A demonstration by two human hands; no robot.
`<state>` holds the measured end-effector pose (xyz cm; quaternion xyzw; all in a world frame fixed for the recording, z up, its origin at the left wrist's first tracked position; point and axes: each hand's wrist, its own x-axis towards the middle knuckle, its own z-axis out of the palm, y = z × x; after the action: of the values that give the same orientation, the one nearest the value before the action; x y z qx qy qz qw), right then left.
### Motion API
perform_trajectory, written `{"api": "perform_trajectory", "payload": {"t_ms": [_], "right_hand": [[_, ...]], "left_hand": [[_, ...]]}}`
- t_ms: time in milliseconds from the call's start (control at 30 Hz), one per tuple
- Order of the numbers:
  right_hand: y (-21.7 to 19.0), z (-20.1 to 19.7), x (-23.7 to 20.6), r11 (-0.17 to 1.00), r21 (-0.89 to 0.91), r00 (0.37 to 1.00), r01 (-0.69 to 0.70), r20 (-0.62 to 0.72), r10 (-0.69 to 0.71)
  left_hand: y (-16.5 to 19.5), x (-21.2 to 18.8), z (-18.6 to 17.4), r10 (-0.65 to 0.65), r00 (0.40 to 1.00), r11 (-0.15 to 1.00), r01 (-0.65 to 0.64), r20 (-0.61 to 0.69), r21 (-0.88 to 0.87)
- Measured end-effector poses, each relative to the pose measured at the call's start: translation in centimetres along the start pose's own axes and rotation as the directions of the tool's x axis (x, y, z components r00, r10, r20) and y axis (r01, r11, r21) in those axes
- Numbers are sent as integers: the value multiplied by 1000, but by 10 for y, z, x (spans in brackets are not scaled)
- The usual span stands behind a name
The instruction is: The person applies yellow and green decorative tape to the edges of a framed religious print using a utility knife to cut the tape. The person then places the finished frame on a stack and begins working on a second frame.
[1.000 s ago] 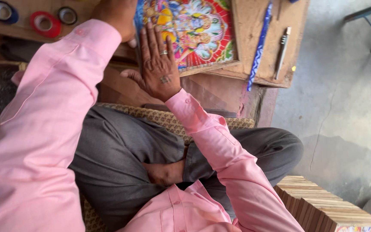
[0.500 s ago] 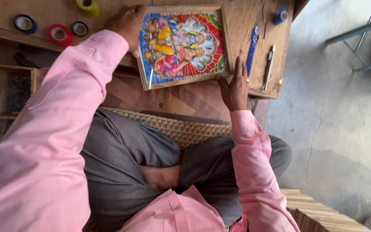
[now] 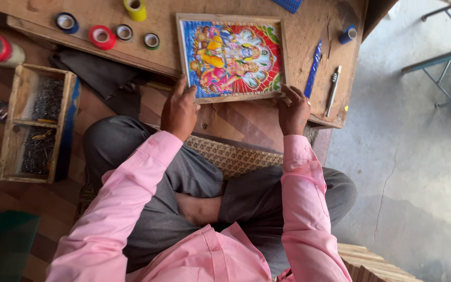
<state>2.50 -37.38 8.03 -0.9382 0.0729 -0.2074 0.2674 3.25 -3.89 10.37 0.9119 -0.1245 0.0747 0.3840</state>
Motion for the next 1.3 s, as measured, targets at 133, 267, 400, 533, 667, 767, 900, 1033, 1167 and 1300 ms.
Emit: {"api": "perform_trajectory", "payload": {"t_ms": [133, 267, 400, 533, 667, 767, 900, 1033, 1167, 1300], "right_hand": [[-7, 3, 0, 998, 60, 1000, 10, -6, -10], [-12, 7, -5, 995, 85, 998, -60, 25, 58], [-15, 7, -5, 994, 92, 999, -52, 6, 51], [-21, 5, -5, 997, 63, 999, -40, -15, 41], [-24, 4, -7, 995, 64, 997, -80, -16, 81], [-22, 2, -8, 996, 57, 996, -63, -52, 66], [-20, 1, -9, 996, 82, 995, -29, -98, 37], [-22, 0, -10, 988, 114, 992, -101, -67, 109], [-25, -1, -11, 983, 133, 987, -124, -87, 136], [-27, -1, -12, 957, 241, 985, -160, -23, 171]], "left_hand": [[-9, 10, -6, -25, 999, 996, 22, -29, -87], [-19, 13, -9, -38, 996, 998, 33, -79, -61], [-24, 14, -6, -62, 996, 997, 59, -59, -57], [-26, 15, -4, -32, 997, 999, 29, -69, -36], [-27, 13, -3, -13, 997, 999, 9, -72, -49], [-29, 14, 0, 28, 993, 995, -39, -116, -90], [-33, 18, 4, 10, 989, 991, -29, -145, -133], [-33, 20, 4, -10, 989, 993, -8, -149, -120], [-30, 18, 0, -5, 989, 991, -15, -150, -132], [-28, 18, -7, 15, 992, 988, -35, -128, -149]]}}
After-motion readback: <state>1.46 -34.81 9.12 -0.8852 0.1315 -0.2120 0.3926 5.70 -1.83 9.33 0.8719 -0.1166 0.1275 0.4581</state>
